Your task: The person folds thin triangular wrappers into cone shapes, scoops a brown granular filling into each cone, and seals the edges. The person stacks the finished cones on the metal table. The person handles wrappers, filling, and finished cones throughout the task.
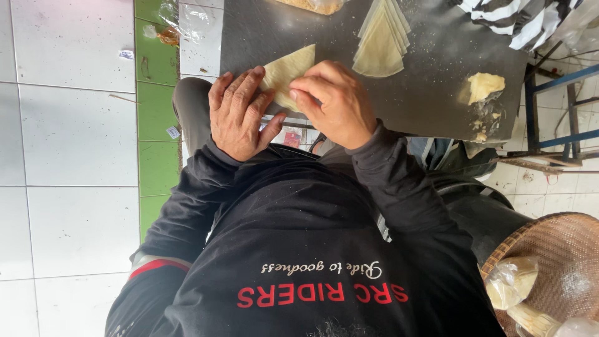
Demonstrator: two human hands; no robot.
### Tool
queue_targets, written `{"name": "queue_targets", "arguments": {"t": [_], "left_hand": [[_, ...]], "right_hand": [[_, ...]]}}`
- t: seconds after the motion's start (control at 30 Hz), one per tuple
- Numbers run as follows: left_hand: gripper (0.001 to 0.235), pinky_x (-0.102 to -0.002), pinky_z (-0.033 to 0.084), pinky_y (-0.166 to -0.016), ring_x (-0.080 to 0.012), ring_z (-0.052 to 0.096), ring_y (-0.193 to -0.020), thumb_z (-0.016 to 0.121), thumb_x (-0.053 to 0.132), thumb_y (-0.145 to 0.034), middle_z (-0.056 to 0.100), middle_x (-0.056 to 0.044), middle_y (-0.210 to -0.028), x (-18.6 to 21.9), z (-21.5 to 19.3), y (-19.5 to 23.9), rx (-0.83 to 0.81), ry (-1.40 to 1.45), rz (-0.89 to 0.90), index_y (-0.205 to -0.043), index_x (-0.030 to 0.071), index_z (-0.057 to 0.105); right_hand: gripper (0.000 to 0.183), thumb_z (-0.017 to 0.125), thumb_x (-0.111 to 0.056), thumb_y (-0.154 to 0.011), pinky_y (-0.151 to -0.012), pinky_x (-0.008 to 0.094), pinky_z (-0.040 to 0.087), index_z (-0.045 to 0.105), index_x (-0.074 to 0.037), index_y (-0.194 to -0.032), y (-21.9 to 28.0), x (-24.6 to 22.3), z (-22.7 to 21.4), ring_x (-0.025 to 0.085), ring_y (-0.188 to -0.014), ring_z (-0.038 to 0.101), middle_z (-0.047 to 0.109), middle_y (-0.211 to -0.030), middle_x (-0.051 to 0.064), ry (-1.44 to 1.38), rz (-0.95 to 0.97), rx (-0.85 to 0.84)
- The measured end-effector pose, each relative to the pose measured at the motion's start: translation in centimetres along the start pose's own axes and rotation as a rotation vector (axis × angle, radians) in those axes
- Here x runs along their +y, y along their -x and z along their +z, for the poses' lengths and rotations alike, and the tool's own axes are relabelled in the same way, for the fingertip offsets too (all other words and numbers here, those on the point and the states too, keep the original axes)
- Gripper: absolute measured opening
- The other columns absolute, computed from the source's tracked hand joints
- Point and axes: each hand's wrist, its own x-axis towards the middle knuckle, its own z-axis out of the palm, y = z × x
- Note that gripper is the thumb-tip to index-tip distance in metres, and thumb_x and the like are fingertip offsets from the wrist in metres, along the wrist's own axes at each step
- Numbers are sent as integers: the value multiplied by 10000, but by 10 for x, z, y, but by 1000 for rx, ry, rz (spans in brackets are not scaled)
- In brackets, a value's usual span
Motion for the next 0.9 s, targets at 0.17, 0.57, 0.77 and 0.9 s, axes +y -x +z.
{"name": "queue_targets", "arguments": {"t": [0.17, 0.57, 0.77, 0.9], "left_hand": [[434, -519, 345, -1189, -325, 614, -1307, 792, 364, -1011, 528, -216, -1490, -2, 4, 5, 7, 8, -11, -1272, 35, 687], [469, -516, 347, -1189, -319, 607, -1305, 770, 366, -1025, 525, -216, -1493, -1, 1, 3, 5, -4, 0, -1371, 62, 680], [466, -526, 341, -1183, -324, 587, -1340, 751, 348, -1038, 584, -160, -1441, -1, -2, 0, -12, -5, 17, -1365, 28, 664], [460, -530, 338, -1183, -319, 573, -1349, 742, 353, -1040, 588, -146, -1430, 0, -2, -1, -20, -2, 15, -1364, 38, 660]], "right_hand": [[183, 800, -200, -991, -832, 378, 550, 726, -67, -1093, -2, -2, -5, 247, -961, 664, 656, -1026, 59, 8, -12, -42], [110, 757, -128, -1007, -703, 340, 572, 748, -34, -1063, -7, -4, -6, 222, -827, 715, 685, -999, 94, -202, 143, -33], [88, 733, -86, -995, -727, 346, 570, 737, -33, -1065, -7, -6, -1, 225, -841, 712, 686, -995, 97, -121, 147, -2], [107, 767, -123, -981, -699, 331, 566, 748, -44, -1051, -8, -9, 1, 210, -812, 707, 681, -971, 87, -87, 150, -2]]}}
